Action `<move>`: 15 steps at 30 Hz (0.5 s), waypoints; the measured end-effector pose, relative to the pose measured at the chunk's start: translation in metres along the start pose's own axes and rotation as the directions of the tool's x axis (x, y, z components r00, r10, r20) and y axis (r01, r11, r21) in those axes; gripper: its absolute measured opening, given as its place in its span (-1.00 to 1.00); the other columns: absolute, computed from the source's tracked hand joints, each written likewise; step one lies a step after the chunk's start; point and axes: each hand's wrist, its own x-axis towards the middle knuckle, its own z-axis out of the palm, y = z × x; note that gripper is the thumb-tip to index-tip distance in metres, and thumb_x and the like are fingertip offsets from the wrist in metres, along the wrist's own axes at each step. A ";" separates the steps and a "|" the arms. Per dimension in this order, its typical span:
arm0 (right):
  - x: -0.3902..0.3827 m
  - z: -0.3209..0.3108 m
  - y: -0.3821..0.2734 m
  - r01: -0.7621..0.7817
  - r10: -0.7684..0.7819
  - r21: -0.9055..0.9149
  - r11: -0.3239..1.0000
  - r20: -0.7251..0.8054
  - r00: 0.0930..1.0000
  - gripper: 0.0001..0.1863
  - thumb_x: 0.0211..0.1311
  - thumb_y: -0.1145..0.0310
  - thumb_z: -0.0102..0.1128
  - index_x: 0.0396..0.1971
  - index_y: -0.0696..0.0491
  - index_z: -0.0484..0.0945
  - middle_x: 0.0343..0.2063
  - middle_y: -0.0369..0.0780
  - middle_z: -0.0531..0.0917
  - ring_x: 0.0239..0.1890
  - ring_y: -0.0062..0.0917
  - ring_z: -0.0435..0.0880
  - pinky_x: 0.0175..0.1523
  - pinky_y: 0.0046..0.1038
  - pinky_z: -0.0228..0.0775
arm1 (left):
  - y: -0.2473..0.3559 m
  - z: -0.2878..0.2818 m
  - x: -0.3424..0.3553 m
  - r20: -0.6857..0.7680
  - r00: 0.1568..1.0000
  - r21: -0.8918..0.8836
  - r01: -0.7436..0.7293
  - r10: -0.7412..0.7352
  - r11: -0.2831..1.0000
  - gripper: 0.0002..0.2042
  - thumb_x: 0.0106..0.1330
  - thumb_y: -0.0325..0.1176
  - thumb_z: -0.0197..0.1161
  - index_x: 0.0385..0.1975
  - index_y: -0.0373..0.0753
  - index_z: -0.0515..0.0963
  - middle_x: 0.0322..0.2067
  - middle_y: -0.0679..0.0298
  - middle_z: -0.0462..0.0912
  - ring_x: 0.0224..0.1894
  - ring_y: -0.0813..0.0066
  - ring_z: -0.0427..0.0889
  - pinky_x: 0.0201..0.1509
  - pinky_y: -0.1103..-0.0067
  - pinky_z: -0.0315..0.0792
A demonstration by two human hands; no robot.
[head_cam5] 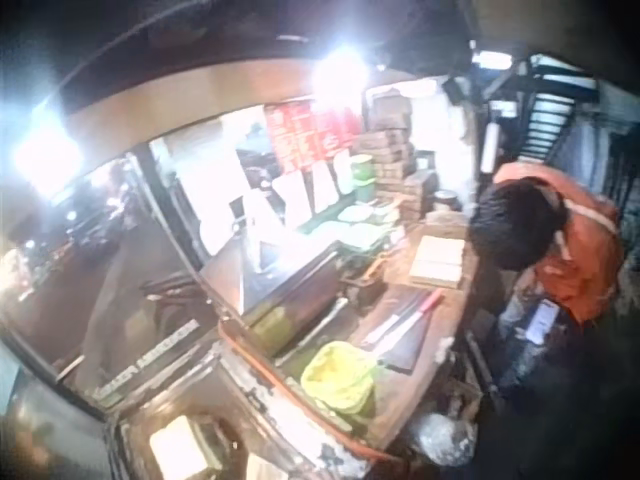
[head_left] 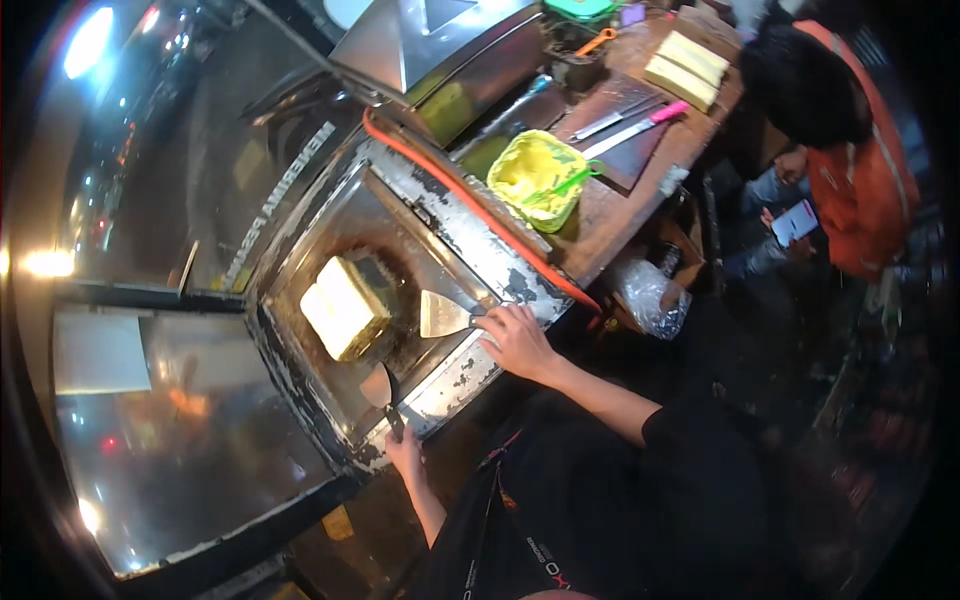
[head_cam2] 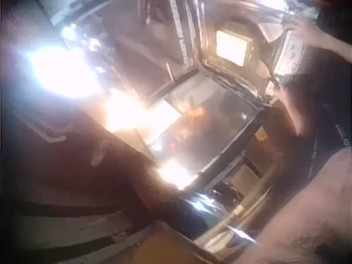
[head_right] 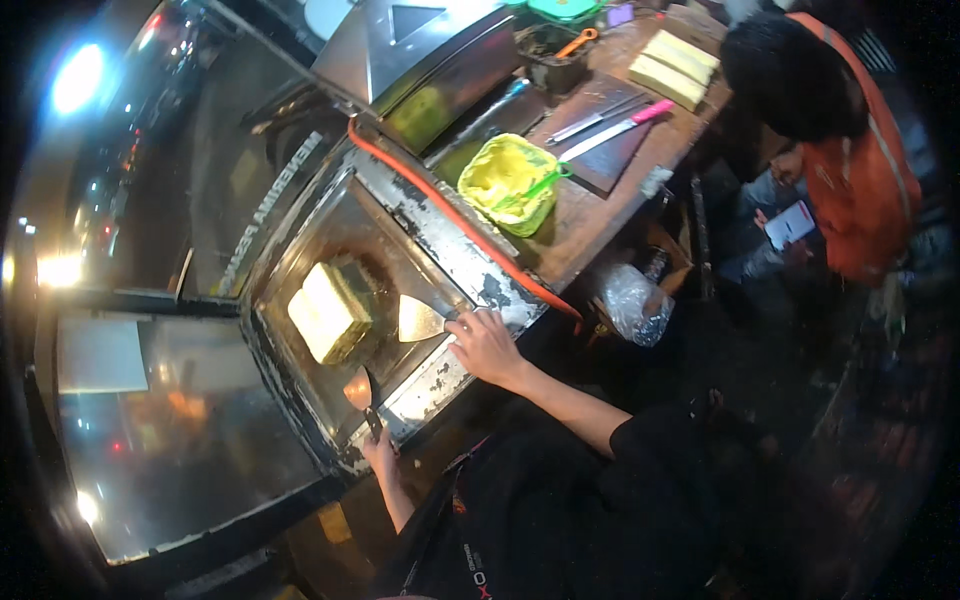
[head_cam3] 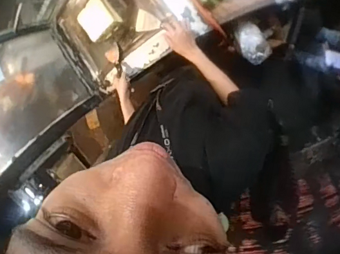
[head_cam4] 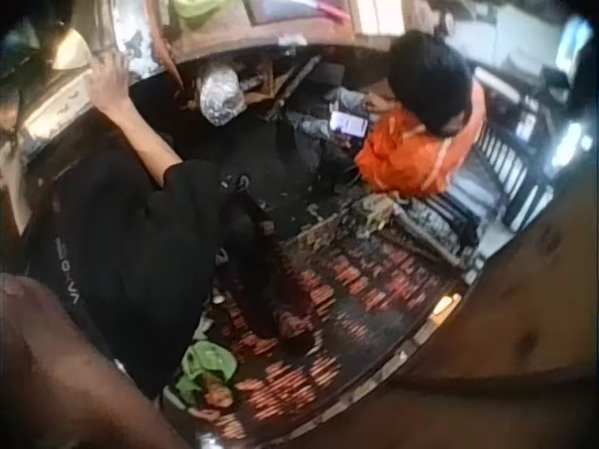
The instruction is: The person toasts bread by hand on a flat griddle, flipping the slices with metal spatulas. The person uses the spatulas to turn the bread several times and presses down on the slices as they grill.
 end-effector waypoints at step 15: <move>-0.128 0.119 -0.065 -0.449 0.083 0.144 0.882 0.890 0.449 -0.40 0.17 -0.18 -0.09 -0.35 0.15 0.55 -0.41 -0.13 0.62 -0.36 -0.33 0.60 -0.26 -0.40 0.43 | -0.048 -0.063 0.003 0.032 0.619 0.433 -0.716 0.785 0.547 -0.73 0.09 -0.45 0.22 -0.21 -0.41 0.45 -0.37 0.10 0.50 -0.58 0.40 0.50 -0.45 0.51 0.38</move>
